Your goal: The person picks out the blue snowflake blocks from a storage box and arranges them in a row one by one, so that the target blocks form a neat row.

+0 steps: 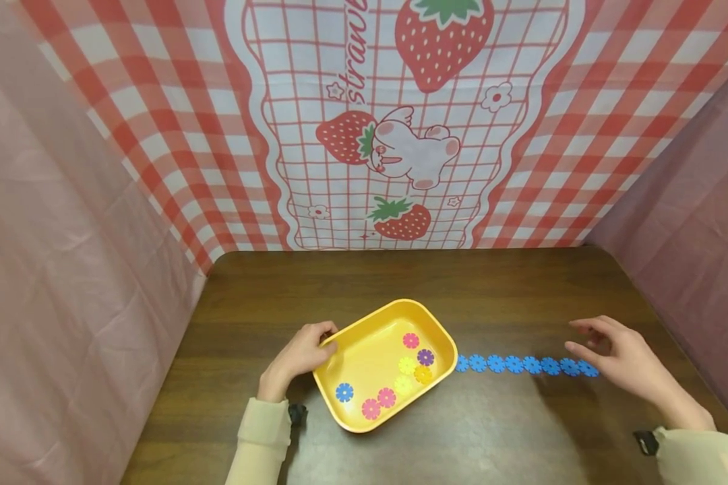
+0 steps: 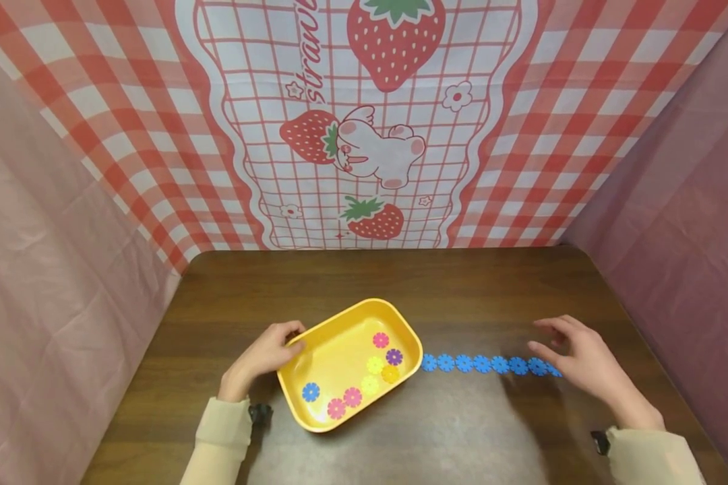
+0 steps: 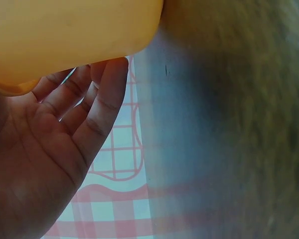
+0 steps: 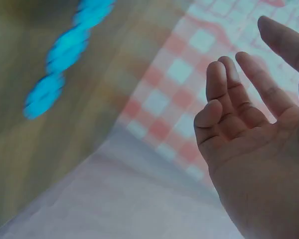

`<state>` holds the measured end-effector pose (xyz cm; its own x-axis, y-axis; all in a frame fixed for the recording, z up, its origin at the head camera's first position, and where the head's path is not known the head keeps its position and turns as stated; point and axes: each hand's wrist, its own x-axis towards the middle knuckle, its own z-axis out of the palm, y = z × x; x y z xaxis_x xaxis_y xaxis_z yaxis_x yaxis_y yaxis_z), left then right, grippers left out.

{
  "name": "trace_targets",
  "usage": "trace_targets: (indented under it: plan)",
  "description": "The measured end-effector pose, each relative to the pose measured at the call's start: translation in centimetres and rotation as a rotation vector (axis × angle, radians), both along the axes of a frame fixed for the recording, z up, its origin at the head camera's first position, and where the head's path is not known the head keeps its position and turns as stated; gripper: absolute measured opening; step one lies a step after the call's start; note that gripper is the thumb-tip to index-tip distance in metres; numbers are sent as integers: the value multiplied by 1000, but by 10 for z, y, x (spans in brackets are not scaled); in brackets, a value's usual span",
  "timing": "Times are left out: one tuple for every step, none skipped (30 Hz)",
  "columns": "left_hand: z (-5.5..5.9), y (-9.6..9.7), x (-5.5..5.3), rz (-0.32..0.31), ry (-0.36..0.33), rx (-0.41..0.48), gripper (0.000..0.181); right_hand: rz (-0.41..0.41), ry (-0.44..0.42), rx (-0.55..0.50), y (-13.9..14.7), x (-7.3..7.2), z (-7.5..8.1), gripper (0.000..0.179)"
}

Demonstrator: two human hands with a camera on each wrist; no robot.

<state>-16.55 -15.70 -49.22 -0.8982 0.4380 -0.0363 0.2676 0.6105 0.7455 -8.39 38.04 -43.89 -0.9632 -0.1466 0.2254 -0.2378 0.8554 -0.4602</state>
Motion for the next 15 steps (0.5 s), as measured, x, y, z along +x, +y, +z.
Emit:
trace_targets:
  plan:
    - [0, 0, 0, 0, 0, 1, 10, 27, 23, -13, -8, -2, 4, 34]
    - [0, 0, 0, -2, 0, 2, 10, 54, 44, -29, -16, -4, 7, 33]
    - [0, 0, 0, -2, 0, 2, 10, 83, 75, -46, -25, -6, 10, 32]
    - [0, 0, 0, -3, -1, 3, 10, 113, 106, -61, -33, -9, 13, 32]
    - [1, 0, 0, -3, -1, 3, 10, 143, 129, -80, -41, -11, 15, 32]
    - [1, 0, 0, -4, 0, 1, 10, 174, 147, -98, -50, -13, 17, 33]
    - [1, 0, 0, -4, -1, 3, 10, 202, 159, -116, -59, -16, 19, 34]
    - [1, -1, 0, -6, -1, 4, 10, 232, 167, -134, -67, -19, 21, 34]
    - [1, -1, 0, -6, -2, 4, 10, 259, 168, -149, -76, -21, 23, 35]
    - [1, -1, 0, -6, 0, 3, 10, 284, 164, -159, -84, -24, 24, 35]
    - [1, -1, 0, -7, 1, 2, 10, 309, 156, -170, -92, -27, 24, 36]
    - [1, -1, 0, -6, 2, 2, 10, 334, 153, -174, -101, -29, 25, 36]
    - [0, -1, 0, -8, 4, 2, 10, 356, 146, -177, -108, -32, 25, 36]
    - [0, -1, 0, -9, 9, -1, 9, 377, 139, -180, -116, -35, 24, 36]
    - [-1, -1, 0, -9, 14, -5, 9, 396, 131, -181, -123, -37, 23, 36]
